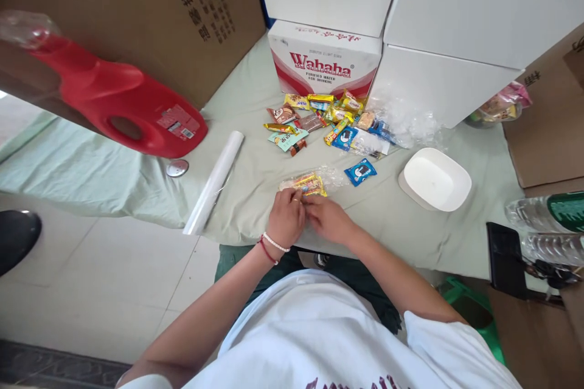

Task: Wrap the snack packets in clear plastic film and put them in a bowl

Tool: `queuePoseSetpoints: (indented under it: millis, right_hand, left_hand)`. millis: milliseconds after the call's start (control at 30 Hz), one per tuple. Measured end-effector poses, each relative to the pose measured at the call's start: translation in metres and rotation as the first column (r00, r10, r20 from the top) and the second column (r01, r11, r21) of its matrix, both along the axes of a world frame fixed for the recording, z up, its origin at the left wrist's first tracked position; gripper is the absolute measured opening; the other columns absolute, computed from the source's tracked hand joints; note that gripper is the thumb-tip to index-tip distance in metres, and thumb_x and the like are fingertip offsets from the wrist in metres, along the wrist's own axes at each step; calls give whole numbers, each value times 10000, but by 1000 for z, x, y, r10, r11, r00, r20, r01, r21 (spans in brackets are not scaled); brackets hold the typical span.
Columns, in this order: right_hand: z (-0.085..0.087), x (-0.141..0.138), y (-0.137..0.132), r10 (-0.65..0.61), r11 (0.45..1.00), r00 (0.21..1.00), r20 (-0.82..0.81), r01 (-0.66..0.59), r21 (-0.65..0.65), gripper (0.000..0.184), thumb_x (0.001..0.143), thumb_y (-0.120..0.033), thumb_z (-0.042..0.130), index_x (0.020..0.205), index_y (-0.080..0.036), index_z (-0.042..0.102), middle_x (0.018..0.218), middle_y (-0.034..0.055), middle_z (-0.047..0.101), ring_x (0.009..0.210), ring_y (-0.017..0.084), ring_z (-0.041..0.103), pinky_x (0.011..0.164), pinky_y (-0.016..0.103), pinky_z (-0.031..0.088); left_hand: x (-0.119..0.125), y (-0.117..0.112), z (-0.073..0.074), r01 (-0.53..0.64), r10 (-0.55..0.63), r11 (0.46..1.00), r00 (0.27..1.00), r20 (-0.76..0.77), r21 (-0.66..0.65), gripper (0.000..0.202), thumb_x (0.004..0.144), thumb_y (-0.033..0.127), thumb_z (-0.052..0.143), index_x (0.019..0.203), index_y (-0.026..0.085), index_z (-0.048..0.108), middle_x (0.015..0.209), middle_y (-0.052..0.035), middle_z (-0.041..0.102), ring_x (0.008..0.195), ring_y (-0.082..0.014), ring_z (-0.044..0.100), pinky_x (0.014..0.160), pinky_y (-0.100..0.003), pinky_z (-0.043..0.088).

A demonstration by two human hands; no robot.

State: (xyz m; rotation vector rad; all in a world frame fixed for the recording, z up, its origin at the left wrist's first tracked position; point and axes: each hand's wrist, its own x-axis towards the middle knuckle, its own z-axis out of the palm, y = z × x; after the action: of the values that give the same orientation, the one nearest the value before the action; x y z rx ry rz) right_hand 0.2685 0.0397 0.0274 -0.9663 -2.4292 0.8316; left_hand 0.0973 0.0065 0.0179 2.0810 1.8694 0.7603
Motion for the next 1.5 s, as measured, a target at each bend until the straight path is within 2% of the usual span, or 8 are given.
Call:
queuePoseSetpoints:
  millis: [67,133,200,433,733,1067,1267,1500]
  right_hand:
    - [1,12,13,-334,941,938,-90,338,34,336,1056,-301,430,1223,-244,716,1175,115,723,1132,263,658,1011,451,553]
    - [3,18,30,-626,765,774,-94,633,120,432,1064,-448,423,1338,-198,645,1234,174,683,1190,314,610,1059,511,506]
    - [5,18,48,-716,689,698,11,704,173,619,1026,-559,484,1452,-115,547,1316,245,639,1266,374,551,1103,562,441]
    - [20,6,82,-442,827,802,402,538,-165,261,972,-363,583,1071,-175,735,947,96,720,957,263,651,880,350,495]
    - [51,-53,44,-347,927,783,516,370,62,283,1052,-221,434,1166,-204,692,1156,139,654,881,235,682,765,324,498]
    - [16,-70,44,-286,953,887,363,302,13,267,1067,-152,401,1164,-152,650,1146,122,629,950,213,604,818,286,451]
    - [8,-67,44,-304,950,906,296,311,25,235,1023,-136,436,1092,-165,659,1080,97,614,887,208,563,756,287,409]
    - [3,-67,43,-317,948,918,237,317,38,225,1011,-136,437,1027,-180,657,1028,77,610,853,201,558,745,284,414]
  left_hand:
    - [4,-5,-3,25,-24,1000,995,-101,5,488,899,116,510,1375,128,620,1288,-194,645,1199,-332,591,1068,-522,503]
    - [7,-8,-5,32,-31,999,985,-168,1,534,892,110,522,1422,115,584,1337,-206,628,1221,-339,580,1082,-513,491]
    - [8,-9,-7,30,-29,1000,978,-205,4,529,900,121,523,1425,97,580,1334,-211,630,1218,-342,583,1084,-495,485]
    - [8,-3,-9,24,-24,1000,976,-216,-2,468,932,133,496,1383,81,608,1273,-210,659,1151,-329,603,983,-461,498]
    - [5,-6,-8,23,-17,999,979,-203,24,361,963,142,487,1265,119,684,1222,-194,705,1162,-332,625,996,-525,455]
    - [-58,3,-14,66,-166,966,899,405,251,539,825,91,502,1340,213,599,1402,-134,589,1315,-262,575,1114,-472,496]
    - [-70,15,-12,-46,20,985,988,152,166,414,922,403,675,1267,174,686,1077,-117,652,1039,-277,608,949,-443,517]
    - [-42,26,-4,-55,54,991,998,6,121,341,1055,273,444,1061,188,775,855,-98,688,855,-244,606,806,-377,476]
